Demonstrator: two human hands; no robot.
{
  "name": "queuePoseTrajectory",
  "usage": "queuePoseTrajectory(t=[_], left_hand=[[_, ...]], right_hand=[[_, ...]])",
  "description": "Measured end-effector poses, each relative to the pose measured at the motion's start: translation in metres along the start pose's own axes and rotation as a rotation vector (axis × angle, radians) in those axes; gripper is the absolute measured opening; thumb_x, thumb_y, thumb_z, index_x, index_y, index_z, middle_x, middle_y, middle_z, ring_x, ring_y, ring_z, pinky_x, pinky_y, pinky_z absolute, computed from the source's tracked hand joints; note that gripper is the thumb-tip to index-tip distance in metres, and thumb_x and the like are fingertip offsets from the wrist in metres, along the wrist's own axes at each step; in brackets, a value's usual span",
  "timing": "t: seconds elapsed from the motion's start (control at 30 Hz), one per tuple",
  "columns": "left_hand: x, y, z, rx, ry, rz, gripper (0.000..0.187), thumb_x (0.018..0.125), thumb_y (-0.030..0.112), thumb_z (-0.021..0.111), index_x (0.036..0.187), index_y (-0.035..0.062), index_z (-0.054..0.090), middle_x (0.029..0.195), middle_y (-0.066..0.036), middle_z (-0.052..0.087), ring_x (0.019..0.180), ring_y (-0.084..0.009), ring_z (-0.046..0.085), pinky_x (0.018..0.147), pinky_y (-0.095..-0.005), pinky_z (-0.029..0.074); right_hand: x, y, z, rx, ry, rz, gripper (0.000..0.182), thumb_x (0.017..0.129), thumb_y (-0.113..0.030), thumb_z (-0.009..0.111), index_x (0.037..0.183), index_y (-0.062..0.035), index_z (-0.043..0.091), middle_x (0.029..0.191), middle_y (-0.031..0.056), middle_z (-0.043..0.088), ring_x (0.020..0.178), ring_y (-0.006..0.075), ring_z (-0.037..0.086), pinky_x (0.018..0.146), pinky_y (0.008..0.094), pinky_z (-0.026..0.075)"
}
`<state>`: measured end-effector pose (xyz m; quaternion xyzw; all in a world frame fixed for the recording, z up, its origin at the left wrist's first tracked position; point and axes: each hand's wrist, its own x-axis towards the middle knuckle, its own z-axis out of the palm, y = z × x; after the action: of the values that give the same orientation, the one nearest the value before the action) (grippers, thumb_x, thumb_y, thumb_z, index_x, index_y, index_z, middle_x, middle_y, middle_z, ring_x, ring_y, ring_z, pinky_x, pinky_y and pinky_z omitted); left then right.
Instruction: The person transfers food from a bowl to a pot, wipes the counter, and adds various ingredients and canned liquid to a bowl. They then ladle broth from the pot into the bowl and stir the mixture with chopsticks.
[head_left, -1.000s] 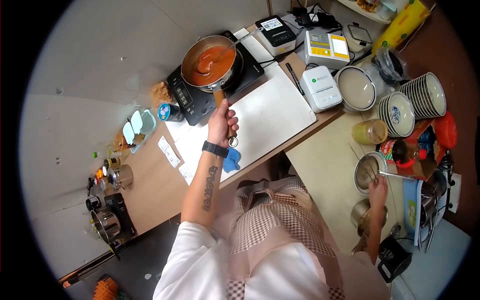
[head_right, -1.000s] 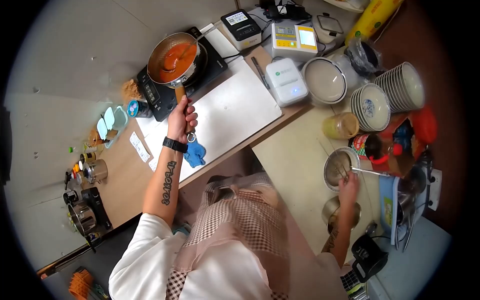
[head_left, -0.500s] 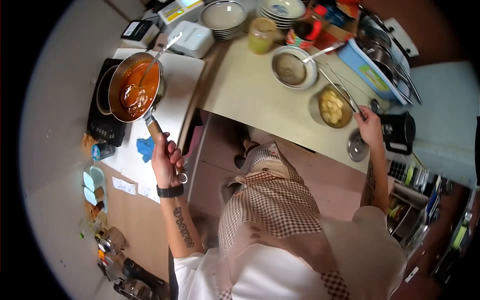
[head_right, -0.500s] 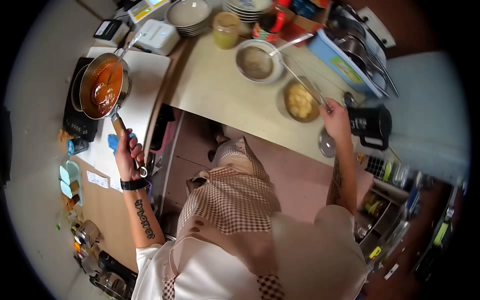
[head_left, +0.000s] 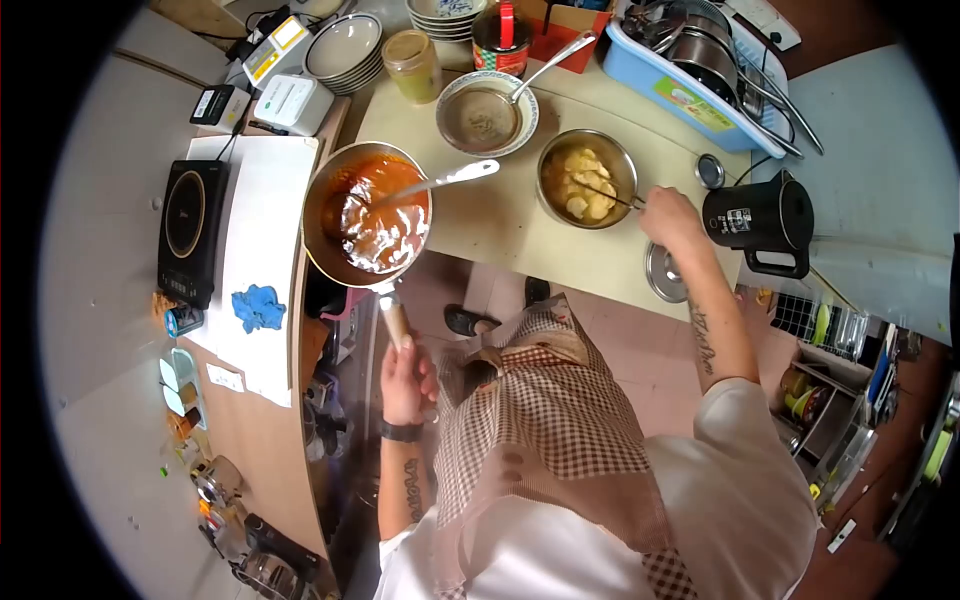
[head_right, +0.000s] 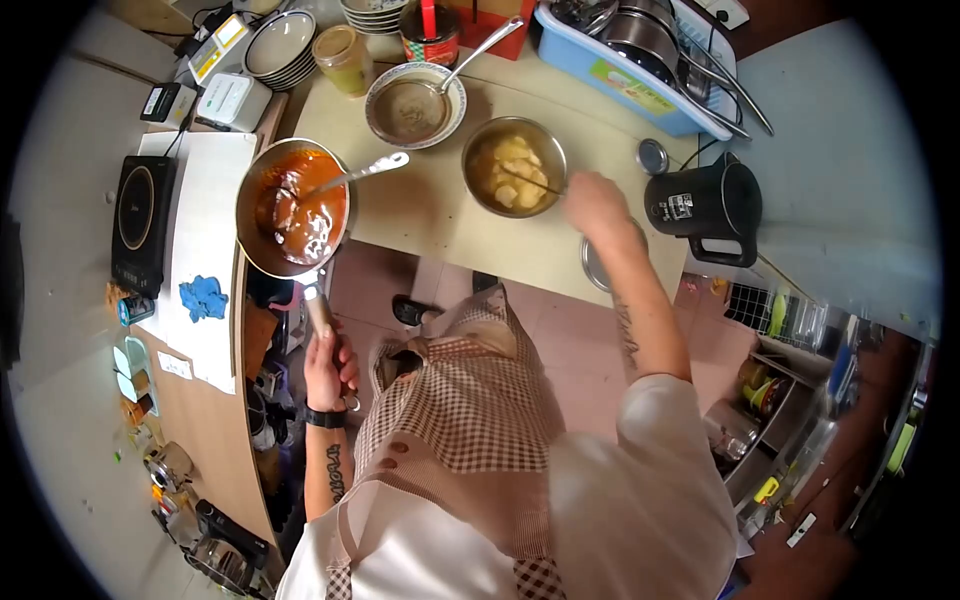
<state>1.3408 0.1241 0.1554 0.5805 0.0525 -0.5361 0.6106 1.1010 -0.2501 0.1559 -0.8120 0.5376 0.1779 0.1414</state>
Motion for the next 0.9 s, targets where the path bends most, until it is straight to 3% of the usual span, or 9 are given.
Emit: queuePoseTrajectory(t=[0.23, 0.33, 0.47, 0.57, 0.67, 0.77, 0.9], left_hand=[[-0.003, -0.058, 0.046, 0.028, -0.041, -0.07, 0.025, 0.104, 0.03, 0.047, 0.113, 0.0073, 0.048, 0.066, 0.0, 0.044, 0.041, -0.0083, 0.037, 0.036, -0.0241, 0.035], [-0.004, -0.073, 0.056, 0.05, -0.046, -0.094, 0.023, 0.104, 0.028, 0.047, 0.113, 0.0072, 0.048, 0.066, 0.0, 0.044, 0.041, -0.0089, 0.038, 0.036, -0.0249, 0.035], [-0.004, -0.087, 0.061, 0.092, -0.082, -0.109, 0.022, 0.104, 0.026, 0.049, 0.114, 0.0069, 0.049, 0.066, 0.0, 0.043, 0.041, -0.0091, 0.037, 0.037, -0.025, 0.034], [-0.005, -0.098, 0.063, 0.14, -0.095, -0.114, 0.026, 0.104, 0.031, 0.047, 0.114, 0.0069, 0.049, 0.066, 0.001, 0.042, 0.04, -0.007, 0.035, 0.035, -0.0224, 0.033], [-0.007, -0.104, 0.067, 0.161, -0.093, -0.125, 0.026, 0.104, 0.03, 0.048, 0.115, 0.0066, 0.049, 0.066, 0.001, 0.042, 0.042, -0.0072, 0.036, 0.035, -0.023, 0.033], [-0.012, -0.105, 0.076, 0.168, -0.086, -0.134, 0.028, 0.104, 0.032, 0.05, 0.115, 0.006, 0.049, 0.067, 0.001, 0.042, 0.043, -0.0074, 0.035, 0.038, -0.0229, 0.035], [-0.017, -0.106, 0.081, 0.172, -0.105, -0.126, 0.03, 0.103, 0.034, 0.05, 0.114, 0.0058, 0.049, 0.067, 0.001, 0.042, 0.043, -0.0071, 0.036, 0.038, -0.0229, 0.035]], right_hand=[[0.006, 0.037, 0.011, 0.054, 0.114, -0.135, 0.023, 0.082, -0.005, 0.051, 0.092, -0.0014, 0.071, 0.093, 0.0215, 0.069, 0.092, 0.0411, 0.066, 0.084, 0.0474, 0.052], [-0.001, 0.055, 0.0, 0.092, 0.075, -0.138, 0.023, 0.084, -0.008, 0.052, 0.096, -0.0053, 0.072, 0.095, 0.0213, 0.069, 0.093, 0.0407, 0.065, 0.085, 0.0472, 0.051], [-0.01, 0.07, -0.003, 0.174, 0.186, -0.176, 0.022, 0.087, -0.013, 0.06, 0.102, -0.004, 0.072, 0.092, 0.0231, 0.069, 0.089, 0.0399, 0.066, 0.085, 0.0452, 0.052], [-0.002, 0.081, 0.009, 0.188, 0.221, -0.216, 0.024, 0.088, -0.015, 0.054, 0.103, -0.0085, 0.072, 0.095, 0.0205, 0.068, 0.089, 0.0403, 0.065, 0.082, 0.047, 0.052], [-0.012, 0.078, -0.008, 0.309, 0.225, -0.228, 0.024, 0.088, -0.015, 0.057, 0.104, -0.0082, 0.072, 0.095, 0.0215, 0.068, 0.088, 0.0395, 0.066, 0.081, 0.0453, 0.052], [-0.032, 0.057, -0.04, 0.336, 0.204, -0.322, 0.023, 0.088, -0.015, 0.059, 0.105, -0.0058, 0.072, 0.094, 0.0192, 0.069, 0.086, 0.0381, 0.066, 0.078, 0.0434, 0.053], [-0.026, 0.012, -0.031, 0.198, 0.206, -0.644, 0.021, 0.088, -0.013, 0.059, 0.102, -0.0015, 0.069, 0.097, 0.0152, 0.069, 0.086, 0.0353, 0.066, 0.077, 0.0426, 0.052]])
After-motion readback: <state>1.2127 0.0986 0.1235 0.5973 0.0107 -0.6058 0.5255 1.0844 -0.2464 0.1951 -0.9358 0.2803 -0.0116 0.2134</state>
